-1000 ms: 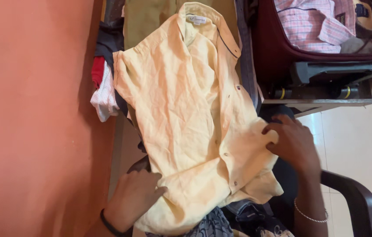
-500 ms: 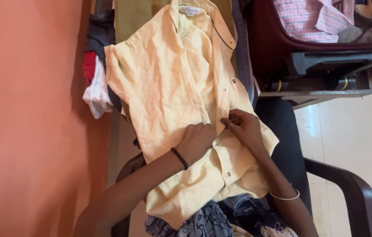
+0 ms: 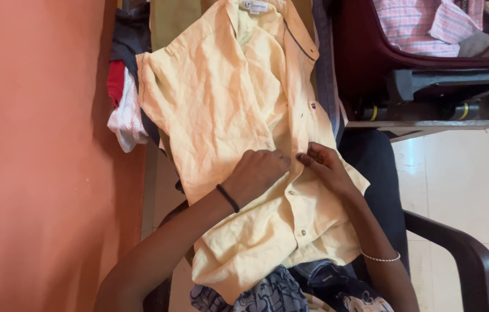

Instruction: The person buttons a yellow shirt while it is resting on their lap while they are seated in a chair.

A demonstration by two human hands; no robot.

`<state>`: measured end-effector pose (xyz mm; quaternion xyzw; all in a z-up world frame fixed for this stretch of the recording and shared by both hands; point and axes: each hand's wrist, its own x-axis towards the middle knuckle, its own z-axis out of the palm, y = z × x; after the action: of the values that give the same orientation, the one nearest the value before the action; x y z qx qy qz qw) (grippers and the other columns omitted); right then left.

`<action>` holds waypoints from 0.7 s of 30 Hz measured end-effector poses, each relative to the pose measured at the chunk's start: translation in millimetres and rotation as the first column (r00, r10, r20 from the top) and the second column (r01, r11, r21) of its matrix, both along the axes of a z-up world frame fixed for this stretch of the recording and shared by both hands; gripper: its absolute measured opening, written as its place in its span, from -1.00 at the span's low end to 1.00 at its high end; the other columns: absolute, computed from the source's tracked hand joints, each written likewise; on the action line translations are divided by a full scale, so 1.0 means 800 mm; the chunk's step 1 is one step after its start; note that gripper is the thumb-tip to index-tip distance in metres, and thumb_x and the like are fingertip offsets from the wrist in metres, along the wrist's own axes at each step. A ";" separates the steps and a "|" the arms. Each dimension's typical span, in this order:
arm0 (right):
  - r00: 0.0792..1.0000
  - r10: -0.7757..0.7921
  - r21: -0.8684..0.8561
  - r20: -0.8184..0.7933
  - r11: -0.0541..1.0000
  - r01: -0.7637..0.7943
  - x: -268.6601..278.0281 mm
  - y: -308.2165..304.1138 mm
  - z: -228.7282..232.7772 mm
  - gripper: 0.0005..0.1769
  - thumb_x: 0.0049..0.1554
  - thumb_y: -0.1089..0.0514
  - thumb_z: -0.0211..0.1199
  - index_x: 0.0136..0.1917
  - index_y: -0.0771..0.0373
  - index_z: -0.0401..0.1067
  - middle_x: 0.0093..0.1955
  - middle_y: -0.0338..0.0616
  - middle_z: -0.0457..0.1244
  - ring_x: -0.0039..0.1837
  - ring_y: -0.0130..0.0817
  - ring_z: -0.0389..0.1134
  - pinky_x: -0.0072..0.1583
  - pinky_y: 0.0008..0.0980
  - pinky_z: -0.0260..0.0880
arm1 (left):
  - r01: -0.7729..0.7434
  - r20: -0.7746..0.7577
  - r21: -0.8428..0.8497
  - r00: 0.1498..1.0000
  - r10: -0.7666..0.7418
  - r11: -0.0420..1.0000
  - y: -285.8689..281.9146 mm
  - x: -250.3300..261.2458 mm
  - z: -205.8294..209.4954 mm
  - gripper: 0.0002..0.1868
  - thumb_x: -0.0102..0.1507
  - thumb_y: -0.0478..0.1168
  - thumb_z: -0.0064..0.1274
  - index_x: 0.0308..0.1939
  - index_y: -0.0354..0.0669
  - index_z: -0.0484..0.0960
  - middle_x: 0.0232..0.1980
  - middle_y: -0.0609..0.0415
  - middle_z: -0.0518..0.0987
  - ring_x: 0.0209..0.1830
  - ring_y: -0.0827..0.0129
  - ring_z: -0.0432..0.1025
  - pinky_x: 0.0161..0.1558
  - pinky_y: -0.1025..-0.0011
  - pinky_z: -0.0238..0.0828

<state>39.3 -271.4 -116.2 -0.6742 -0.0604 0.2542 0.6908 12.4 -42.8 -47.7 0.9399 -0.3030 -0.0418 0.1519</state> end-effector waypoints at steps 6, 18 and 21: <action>0.999 0.012 0.096 -0.049 0.995 -0.008 -0.001 -0.005 0.000 -0.89 0.26 0.23 0.21 -0.08 0.31 0.46 -0.20 -0.41 0.30 -0.14 -0.72 0.25 -0.11 -0.57 0.26 | 0.066 0.251 -0.178 0.968 -0.020 0.982 0.011 0.002 0.037 -0.88 0.22 -0.32 0.06 -0.17 -0.10 0.56 -0.32 0.15 0.49 -0.27 0.38 0.53 -0.37 0.36 0.46; 0.997 0.075 0.017 -0.012 0.997 -0.075 -0.005 -0.001 -0.012 -0.73 0.34 0.16 0.06 0.16 0.35 0.47 -0.05 -0.36 0.36 -0.01 -0.68 0.30 0.03 -0.56 0.34 | 0.118 0.295 -0.287 0.955 -0.029 0.951 0.009 0.006 0.037 -0.83 0.22 -0.34 0.04 -0.09 -0.15 0.56 -0.24 0.09 0.50 -0.23 0.30 0.50 -0.20 0.34 0.48; 0.996 0.084 0.066 0.042 0.994 -0.087 -0.005 -0.005 -0.027 -0.74 0.36 0.16 0.06 0.17 0.36 0.45 -0.01 -0.35 0.35 0.03 -0.69 0.29 0.08 -0.58 0.33 | 0.093 0.171 -0.353 0.985 -0.033 0.931 0.003 0.005 0.037 -0.87 0.29 -0.30 0.05 -0.10 -0.21 0.59 -0.26 0.04 0.50 -0.25 0.22 0.50 -0.23 0.32 0.47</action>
<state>35.0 -275.3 -138.2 -0.6519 -0.1115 0.2680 0.7006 16.0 -40.4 -18.2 0.8862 -0.3468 0.0861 0.2948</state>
